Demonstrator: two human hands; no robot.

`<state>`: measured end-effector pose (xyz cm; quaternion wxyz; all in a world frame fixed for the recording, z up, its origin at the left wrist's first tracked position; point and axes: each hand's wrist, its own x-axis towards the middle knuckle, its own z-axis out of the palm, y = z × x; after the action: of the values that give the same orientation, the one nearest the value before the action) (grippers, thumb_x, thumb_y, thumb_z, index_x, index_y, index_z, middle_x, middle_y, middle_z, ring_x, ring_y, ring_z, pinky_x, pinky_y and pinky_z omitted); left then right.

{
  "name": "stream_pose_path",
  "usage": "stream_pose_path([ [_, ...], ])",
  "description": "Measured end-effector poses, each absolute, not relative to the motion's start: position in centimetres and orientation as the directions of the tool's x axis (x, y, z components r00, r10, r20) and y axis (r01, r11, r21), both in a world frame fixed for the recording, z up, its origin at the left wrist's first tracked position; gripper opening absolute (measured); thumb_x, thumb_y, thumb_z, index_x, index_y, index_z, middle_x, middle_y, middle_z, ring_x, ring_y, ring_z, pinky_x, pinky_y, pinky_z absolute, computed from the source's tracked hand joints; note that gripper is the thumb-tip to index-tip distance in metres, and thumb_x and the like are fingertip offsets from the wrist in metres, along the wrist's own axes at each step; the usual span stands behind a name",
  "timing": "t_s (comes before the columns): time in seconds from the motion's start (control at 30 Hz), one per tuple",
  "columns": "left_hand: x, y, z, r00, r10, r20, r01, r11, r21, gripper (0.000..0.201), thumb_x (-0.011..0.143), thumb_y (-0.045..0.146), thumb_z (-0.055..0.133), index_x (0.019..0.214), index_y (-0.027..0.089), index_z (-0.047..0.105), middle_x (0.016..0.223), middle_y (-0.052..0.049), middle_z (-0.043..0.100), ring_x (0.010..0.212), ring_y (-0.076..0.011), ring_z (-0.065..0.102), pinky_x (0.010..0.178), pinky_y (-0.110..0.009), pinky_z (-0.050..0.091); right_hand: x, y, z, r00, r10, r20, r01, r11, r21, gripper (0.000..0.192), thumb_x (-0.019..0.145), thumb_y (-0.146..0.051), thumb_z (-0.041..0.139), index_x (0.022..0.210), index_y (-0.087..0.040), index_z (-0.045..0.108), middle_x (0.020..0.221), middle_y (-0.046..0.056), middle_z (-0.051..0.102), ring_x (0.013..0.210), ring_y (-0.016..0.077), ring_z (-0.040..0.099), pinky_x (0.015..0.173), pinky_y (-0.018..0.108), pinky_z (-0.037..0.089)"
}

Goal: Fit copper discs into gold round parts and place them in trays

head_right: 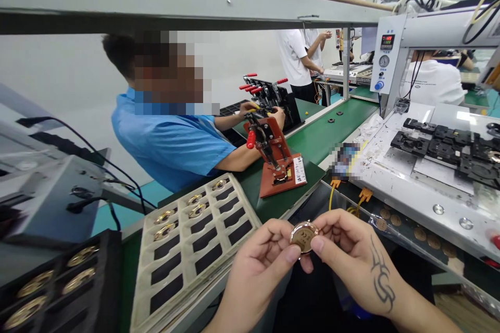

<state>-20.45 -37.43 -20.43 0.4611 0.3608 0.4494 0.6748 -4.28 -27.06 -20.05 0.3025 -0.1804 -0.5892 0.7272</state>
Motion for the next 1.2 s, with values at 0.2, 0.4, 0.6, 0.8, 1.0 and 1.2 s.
stream_pose_path([
  [0.2, -20.37, -37.21, -20.58, -0.304, 0.95, 0.068, -0.34, -0.175, 0.924, 0.027, 0.092, 0.034, 0.09, 0.093, 0.016, 0.069, 0.084, -0.002, 0.081, 0.068, -0.0144, 0.078, 0.071, -0.024, 0.063, -4.14, -27.18, -20.21, -0.753, 0.652, 0.086, -0.219, -0.125, -0.968, 0.017, 0.103, -0.04, 0.08, 0.108, -0.025, 0.078, 0.09, 0.002, 0.081, 0.08, 0.0155, 0.076, 0.078, 0.026, 0.063],
  [0.4, -20.38, -37.09, -20.57, -0.289, 0.955, 0.068, -0.377, -0.179, 0.909, 0.024, 0.094, 0.031, 0.088, 0.093, 0.017, 0.069, 0.084, -0.001, 0.08, 0.069, -0.0127, 0.078, 0.071, -0.023, 0.063, -4.07, -27.11, -20.26, -0.751, 0.656, 0.078, -0.199, -0.112, -0.974, 0.017, 0.103, -0.042, 0.08, 0.108, -0.026, 0.078, 0.096, 0.002, 0.081, 0.081, 0.0147, 0.075, 0.079, 0.025, 0.061],
  [0.6, -20.37, -37.12, -20.83, -0.293, 0.954, 0.057, -0.391, -0.174, 0.904, 0.027, 0.092, 0.033, 0.09, 0.093, 0.017, 0.068, 0.082, 0.0, 0.078, 0.068, -0.0138, 0.078, 0.069, -0.024, 0.064, -3.91, -27.12, -20.28, -0.733, 0.676, 0.077, -0.172, -0.074, -0.982, 0.019, 0.102, -0.044, 0.08, 0.107, -0.026, 0.079, 0.1, 0.003, 0.081, 0.083, 0.0166, 0.074, 0.08, 0.027, 0.061],
  [0.8, -20.47, -37.1, -21.16, -0.284, 0.957, 0.061, -0.405, -0.177, 0.897, 0.025, 0.093, 0.032, 0.089, 0.095, 0.017, 0.068, 0.083, 0.001, 0.078, 0.07, -0.0116, 0.078, 0.071, -0.021, 0.062, -4.06, -27.12, -20.32, -0.726, 0.681, 0.093, -0.176, -0.053, -0.983, 0.018, 0.101, -0.044, 0.08, 0.107, -0.026, 0.079, 0.098, 0.002, 0.081, 0.085, 0.0166, 0.075, 0.08, 0.026, 0.062],
  [1.0, -20.45, -37.11, -21.03, -0.277, 0.959, 0.057, -0.416, -0.174, 0.893, 0.027, 0.093, 0.033, 0.089, 0.094, 0.018, 0.067, 0.081, 0.002, 0.078, 0.069, -0.0118, 0.077, 0.07, -0.021, 0.061, -4.05, -27.26, -20.29, -0.737, 0.669, 0.094, -0.179, -0.059, -0.982, 0.017, 0.103, -0.043, 0.078, 0.108, -0.027, 0.078, 0.095, 0.001, 0.081, 0.082, 0.0151, 0.074, 0.08, 0.024, 0.061],
  [1.2, -20.37, -37.06, -21.27, -0.271, 0.961, 0.052, -0.425, -0.169, 0.889, 0.027, 0.093, 0.033, 0.089, 0.095, 0.017, 0.067, 0.083, 0.001, 0.078, 0.069, -0.0116, 0.078, 0.07, -0.019, 0.06, -3.87, -27.26, -20.36, -0.723, 0.683, 0.103, -0.18, -0.043, -0.983, 0.016, 0.103, -0.043, 0.079, 0.108, -0.028, 0.079, 0.098, 0.001, 0.08, 0.084, 0.0149, 0.075, 0.08, 0.024, 0.061],
])
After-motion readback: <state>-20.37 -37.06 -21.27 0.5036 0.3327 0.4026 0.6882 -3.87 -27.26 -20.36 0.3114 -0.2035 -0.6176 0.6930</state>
